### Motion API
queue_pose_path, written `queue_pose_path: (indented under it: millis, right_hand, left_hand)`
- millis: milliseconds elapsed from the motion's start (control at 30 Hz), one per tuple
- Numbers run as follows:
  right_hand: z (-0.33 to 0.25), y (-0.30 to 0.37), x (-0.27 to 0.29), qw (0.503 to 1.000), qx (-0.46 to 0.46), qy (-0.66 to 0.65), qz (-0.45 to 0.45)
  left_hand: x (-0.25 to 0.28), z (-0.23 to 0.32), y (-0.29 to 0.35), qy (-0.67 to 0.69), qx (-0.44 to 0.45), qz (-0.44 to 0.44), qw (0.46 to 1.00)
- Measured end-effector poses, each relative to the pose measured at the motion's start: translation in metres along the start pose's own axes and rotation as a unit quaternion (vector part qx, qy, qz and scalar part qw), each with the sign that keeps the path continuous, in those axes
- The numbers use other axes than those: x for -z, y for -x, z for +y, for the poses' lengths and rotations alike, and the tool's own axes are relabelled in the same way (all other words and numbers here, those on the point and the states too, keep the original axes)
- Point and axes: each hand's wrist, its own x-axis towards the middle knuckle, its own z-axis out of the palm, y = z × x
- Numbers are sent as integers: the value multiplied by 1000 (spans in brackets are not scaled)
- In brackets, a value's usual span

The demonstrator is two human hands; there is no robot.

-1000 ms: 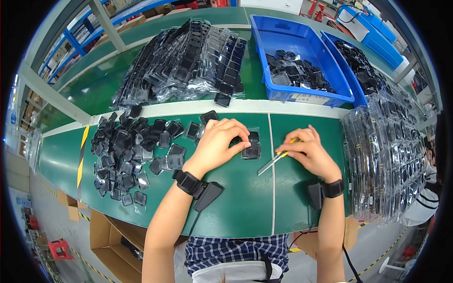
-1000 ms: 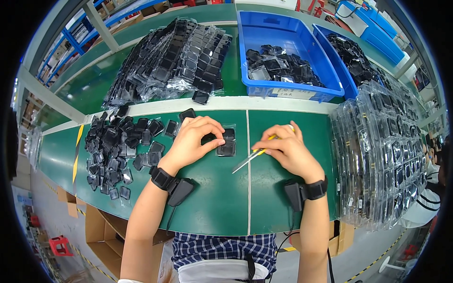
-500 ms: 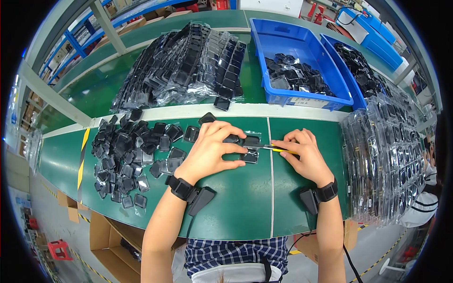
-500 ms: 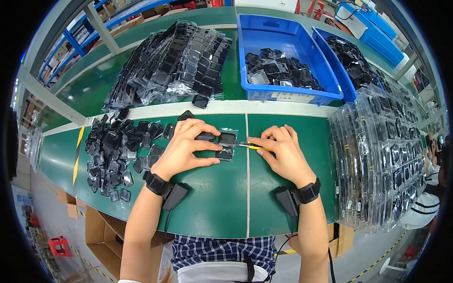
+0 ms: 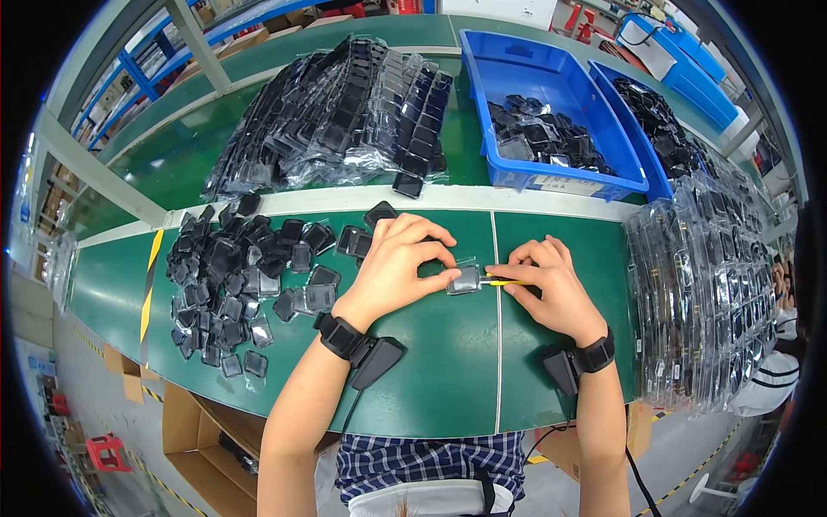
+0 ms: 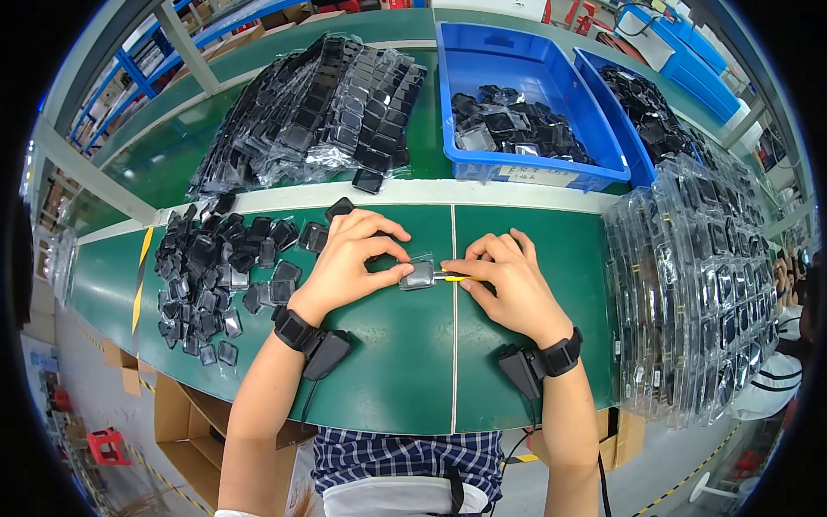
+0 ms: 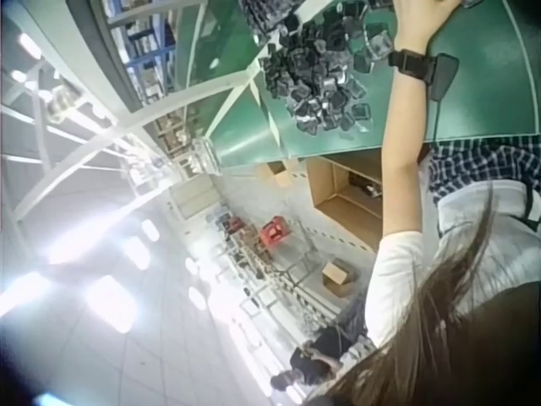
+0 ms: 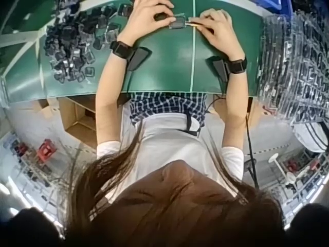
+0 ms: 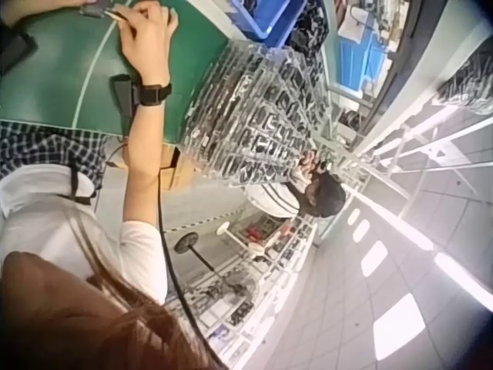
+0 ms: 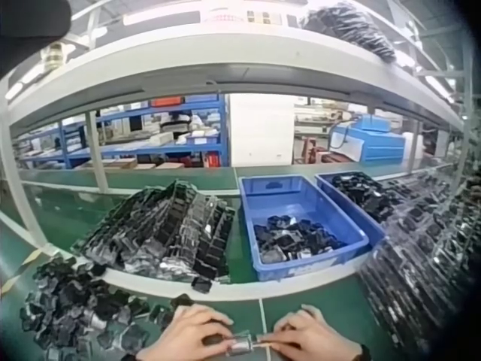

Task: The person separates small black components from a plastic strip using a utility knife, handling them one at a time. They place the detached components into a pile on the table and move the remaining strip to continue the process.

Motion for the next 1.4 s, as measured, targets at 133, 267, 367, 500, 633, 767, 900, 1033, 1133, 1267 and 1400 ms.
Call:
queue_pose_path:
  millis: [133, 267, 367, 500, 633, 767, 900, 1033, 1133, 1267, 1400]
  right_hand:
    - [0, 0, 4, 1000, -10, -15, -18]
    - [3, 1, 10, 999, -21, -25, -40]
    - [3, 1, 9, 998, -23, -29, -47]
    - [0, 0, 4, 999, -22, -25, -42]
    - [2, -1, -7, 1000, -11, -5, -18]
    - [9, -3, -4, 1000, 8, 3, -12]
    - [23, 9, 24, 998, -32, -21, -57]
    - [41, 17, 43, 995, -81, -48, -10]
    - [51, 16, 39, 992, -82, -79, 57]
    - [49, 15, 36, 988, -94, -65, 101]
    - [50, 14, 33, 992, -73, -23, 103]
  left_hand:
    - [1, 1, 1, 5, 25, -25, 999]
    - [2, 3, 1, -1, 27, -41, 999]
    - [2, 3, 2, -3, 22, -41, 999]
    - [3, 3, 2, 0, 29, -51, 998]
    - [2, 3, 1, 5, 24, -58, 998]
    - [7, 2, 1, 5, 24, -69, 997]
    - [7, 2, 3, 4, 19, -68, 997]
    - [10, 4, 4, 4, 40, -72, 997]
    - [3, 23, 1, -134, -46, -12, 990]
    - [-32, 17, 6, -233, -26, 22, 972]
    - [-35, 3, 8, -315, 106, 86, 939]
